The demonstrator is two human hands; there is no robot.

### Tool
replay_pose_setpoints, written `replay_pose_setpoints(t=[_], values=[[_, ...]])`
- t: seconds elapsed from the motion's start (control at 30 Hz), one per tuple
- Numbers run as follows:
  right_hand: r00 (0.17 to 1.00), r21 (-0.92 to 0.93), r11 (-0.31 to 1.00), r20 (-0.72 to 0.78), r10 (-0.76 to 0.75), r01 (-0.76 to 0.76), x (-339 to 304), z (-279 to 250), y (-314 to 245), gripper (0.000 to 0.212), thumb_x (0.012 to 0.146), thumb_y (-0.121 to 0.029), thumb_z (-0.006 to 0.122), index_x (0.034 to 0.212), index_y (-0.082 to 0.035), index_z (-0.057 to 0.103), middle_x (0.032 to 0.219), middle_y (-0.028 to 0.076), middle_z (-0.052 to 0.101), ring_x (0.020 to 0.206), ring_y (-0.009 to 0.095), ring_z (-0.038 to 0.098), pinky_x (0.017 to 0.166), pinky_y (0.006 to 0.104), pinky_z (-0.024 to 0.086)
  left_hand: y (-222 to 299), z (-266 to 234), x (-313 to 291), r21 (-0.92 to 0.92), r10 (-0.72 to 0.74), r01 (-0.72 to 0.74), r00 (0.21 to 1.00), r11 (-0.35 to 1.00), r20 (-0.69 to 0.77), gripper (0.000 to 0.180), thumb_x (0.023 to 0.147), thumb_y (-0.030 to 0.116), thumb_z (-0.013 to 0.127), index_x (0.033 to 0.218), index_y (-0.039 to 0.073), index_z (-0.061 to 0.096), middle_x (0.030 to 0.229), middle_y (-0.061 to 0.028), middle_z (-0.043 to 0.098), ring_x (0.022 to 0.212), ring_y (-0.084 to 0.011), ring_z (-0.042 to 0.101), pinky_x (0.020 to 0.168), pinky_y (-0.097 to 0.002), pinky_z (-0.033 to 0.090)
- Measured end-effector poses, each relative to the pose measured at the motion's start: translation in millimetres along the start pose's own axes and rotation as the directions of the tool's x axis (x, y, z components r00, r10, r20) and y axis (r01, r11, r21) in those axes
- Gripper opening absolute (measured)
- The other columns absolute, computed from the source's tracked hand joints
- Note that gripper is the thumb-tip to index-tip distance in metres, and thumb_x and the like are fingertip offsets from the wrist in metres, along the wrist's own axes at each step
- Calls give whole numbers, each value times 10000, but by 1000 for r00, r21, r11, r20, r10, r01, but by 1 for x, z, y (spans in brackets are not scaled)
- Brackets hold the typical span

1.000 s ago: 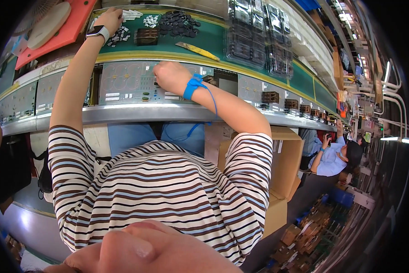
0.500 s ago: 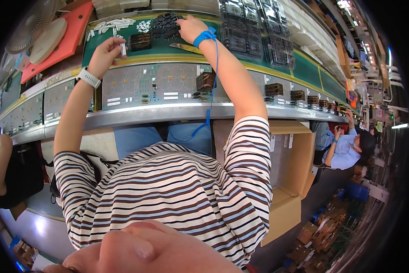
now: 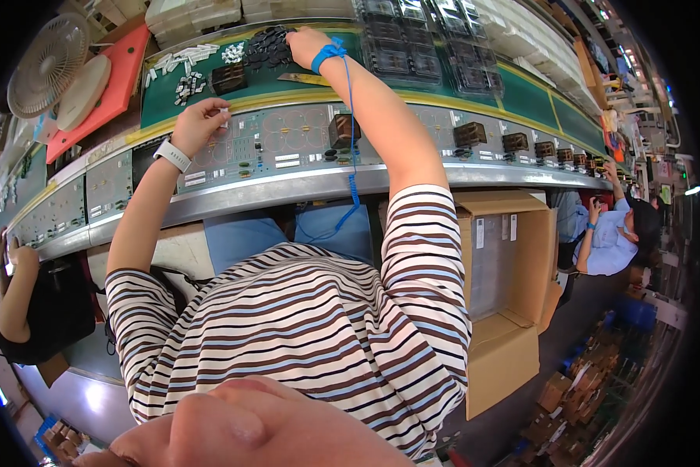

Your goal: The person assembles electronic components by hand, inserting small parts into a circuit board or plastic casing on a conveyor belt while wearing an anti-static wrist strap.

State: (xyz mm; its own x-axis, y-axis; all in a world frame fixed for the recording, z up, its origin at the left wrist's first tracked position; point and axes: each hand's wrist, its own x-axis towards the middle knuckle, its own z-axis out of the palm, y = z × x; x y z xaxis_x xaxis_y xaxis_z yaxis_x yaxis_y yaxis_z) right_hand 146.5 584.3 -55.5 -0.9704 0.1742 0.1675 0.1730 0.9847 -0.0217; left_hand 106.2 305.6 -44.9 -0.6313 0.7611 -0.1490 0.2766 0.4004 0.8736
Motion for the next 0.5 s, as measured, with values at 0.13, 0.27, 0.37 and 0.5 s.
replay_pose_setpoints(t=[0.13,0.27,0.37,0.5], values=[[992,37,999,-129,0,5,-5,-9,-1,194,755,-74,510,922,-40,604,931,201,575,867,353,574,746,429,478,6,8,-1,21,-40,39,999,999,21,220,786,149,584,981,50,606,736,-49,625,610,-137,621,537,-256,470],[987,63,998,-163,-10,21,-10,-14,2,182,750,-68,506,895,-46,612,913,199,581,864,355,573,745,433,475,7,17,5,418,110,-94,994,903,-16,189,738,148,572,901,59,606,779,-116,639,704,-269,625,638,-348,488],[980,101,995,-198,3,17,-16,-28,-8,181,753,-93,516,895,-52,620,873,183,597,858,342,576,744,426,472,8,18,5,480,93,-78,996,874,-8,171,726,163,564,861,63,595,812,-139,635,753,-325,601,683,-385,479],[995,319,945,-92,-44,71,-42,-67,-55,200,762,-166,561,926,-68,618,902,134,611,848,314,577,745,391,465,8,15,2,482,108,-109,994,869,30,179,735,167,556,873,61,594,808,-146,634,759,-325,604,687,-394,478]])
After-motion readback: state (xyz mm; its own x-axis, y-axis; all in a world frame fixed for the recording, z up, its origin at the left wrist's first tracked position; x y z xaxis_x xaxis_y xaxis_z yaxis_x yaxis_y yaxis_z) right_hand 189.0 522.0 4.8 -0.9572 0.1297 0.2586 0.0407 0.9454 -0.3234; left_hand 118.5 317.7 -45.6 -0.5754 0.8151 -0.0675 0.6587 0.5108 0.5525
